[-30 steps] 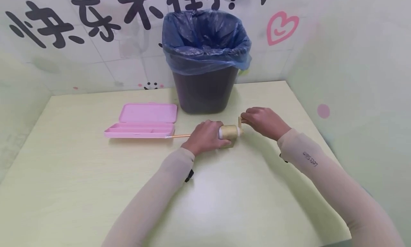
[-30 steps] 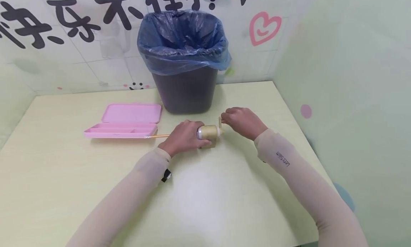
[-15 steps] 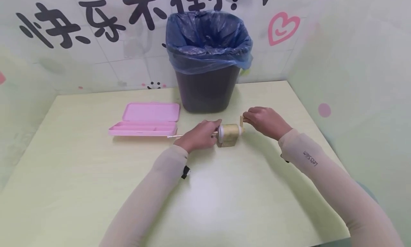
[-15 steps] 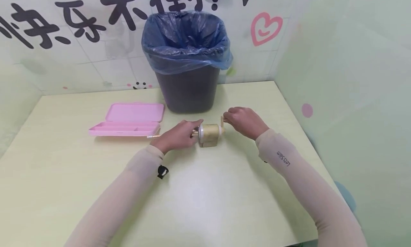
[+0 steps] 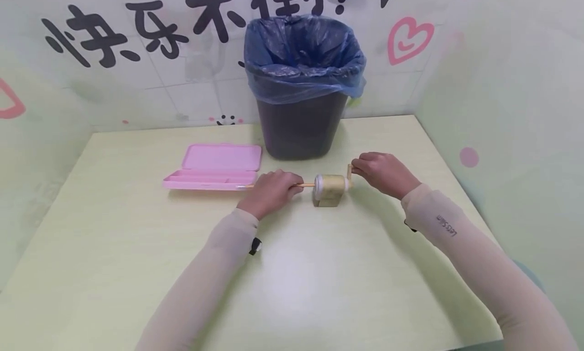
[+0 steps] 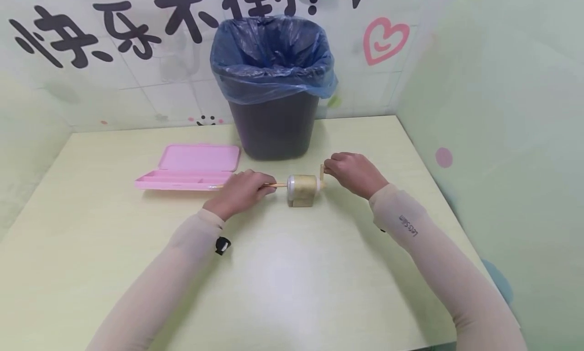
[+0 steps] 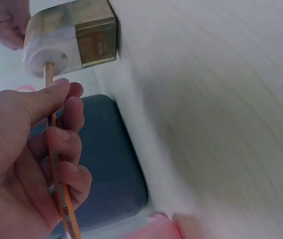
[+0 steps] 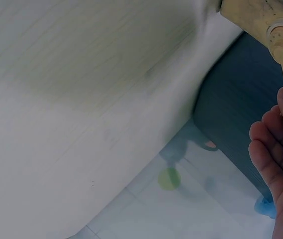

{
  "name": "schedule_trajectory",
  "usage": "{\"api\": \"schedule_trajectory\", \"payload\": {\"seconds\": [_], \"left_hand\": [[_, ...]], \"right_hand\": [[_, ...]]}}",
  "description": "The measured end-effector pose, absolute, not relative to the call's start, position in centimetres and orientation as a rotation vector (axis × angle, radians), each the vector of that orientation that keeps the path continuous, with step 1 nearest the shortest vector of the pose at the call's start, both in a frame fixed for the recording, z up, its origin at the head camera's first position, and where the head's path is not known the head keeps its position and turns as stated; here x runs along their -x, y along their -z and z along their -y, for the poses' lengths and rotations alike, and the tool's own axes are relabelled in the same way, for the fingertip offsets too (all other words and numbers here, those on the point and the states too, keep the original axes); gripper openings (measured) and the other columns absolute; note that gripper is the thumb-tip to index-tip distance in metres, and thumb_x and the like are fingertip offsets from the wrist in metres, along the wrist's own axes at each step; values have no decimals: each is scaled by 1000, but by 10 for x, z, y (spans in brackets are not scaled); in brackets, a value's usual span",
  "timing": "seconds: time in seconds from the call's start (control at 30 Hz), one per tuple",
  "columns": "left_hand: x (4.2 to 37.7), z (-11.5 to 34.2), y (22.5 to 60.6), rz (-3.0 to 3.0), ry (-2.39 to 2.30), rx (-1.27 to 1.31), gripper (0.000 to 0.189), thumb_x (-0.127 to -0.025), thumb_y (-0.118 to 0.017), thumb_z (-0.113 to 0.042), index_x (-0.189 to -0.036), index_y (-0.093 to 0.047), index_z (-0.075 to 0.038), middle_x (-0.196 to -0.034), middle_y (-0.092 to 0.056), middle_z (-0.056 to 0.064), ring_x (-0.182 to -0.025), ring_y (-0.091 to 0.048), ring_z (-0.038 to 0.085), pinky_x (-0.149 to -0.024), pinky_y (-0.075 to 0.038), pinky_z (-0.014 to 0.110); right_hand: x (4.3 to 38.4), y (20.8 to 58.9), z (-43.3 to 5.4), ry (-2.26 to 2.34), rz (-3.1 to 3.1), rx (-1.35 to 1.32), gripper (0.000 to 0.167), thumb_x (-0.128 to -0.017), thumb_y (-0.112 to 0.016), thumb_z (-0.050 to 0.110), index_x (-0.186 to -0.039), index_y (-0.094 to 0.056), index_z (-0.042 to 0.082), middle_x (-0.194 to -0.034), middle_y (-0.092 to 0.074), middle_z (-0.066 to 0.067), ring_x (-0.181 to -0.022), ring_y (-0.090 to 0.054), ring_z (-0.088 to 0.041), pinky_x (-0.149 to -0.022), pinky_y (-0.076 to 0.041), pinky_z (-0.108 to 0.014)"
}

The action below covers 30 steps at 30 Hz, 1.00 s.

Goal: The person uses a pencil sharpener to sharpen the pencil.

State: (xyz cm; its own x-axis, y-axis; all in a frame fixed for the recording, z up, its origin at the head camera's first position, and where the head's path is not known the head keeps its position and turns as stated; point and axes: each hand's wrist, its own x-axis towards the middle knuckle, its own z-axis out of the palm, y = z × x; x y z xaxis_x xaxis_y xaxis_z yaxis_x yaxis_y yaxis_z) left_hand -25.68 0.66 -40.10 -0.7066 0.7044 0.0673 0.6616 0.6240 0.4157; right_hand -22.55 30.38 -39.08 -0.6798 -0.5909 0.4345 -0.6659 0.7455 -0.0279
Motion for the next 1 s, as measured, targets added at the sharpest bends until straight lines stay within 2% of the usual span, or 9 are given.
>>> {"api": "schedule_trajectory", "payload": {"seconds": [0.17,0.33,0.57,0.7,0.87,1.0], "left_hand": [[261,9,399,-2744,-700,-1115,8,-95,-69,-16,-96,-76,-13,-79,-65,-4,-68,-52,18,-67,-45,36],[263,22,399,-2721,-741,-1048,12,-94,-70,-15,-103,-76,-10,-85,-70,2,-70,-52,18,-71,-44,37],[266,28,402,-2566,-860,-1003,17,-99,-63,-16,-108,-74,-6,-71,-58,0,-62,-46,15,-63,-40,32],[266,27,405,-2524,-836,-1003,21,-101,-59,-17,-112,-73,-6,-73,-58,1,-63,-45,15,-66,-41,32],[264,20,408,-2533,-762,-1044,25,-101,-59,-20,-118,-72,-8,-85,-65,4,-71,-48,15,-74,-44,34],[263,16,409,-2538,-777,-1042,23,-101,-59,-20,-115,-73,-9,-79,-62,2,-66,-45,15,-71,-43,34]], "right_hand": [[226,389,-306,-265,2556,-959,7,-87,-75,3,-89,-69,4,-73,-61,-4,-64,-60,-18,-63,-53,-37],[225,389,-307,-257,2564,-950,7,-87,-75,4,-89,-68,4,-72,-59,-3,-63,-58,-18,-62,-52,-37],[225,390,-307,-246,2589,-935,7,-87,-74,3,-89,-67,4,-72,-57,-2,-62,-56,-17,-61,-51,-37],[225,390,-305,-259,2592,-935,6,-88,-73,4,-90,-67,4,-72,-58,-3,-63,-56,-17,-62,-51,-37],[226,392,-303,-257,2591,-938,6,-88,-73,4,-90,-67,5,-72,-58,-2,-63,-56,-17,-62,-51,-37],[226,392,-303,-252,2593,-939,6,-88,-73,4,-90,-68,4,-72,-58,-2,-62,-56,-17,-62,-51,-36]]}}
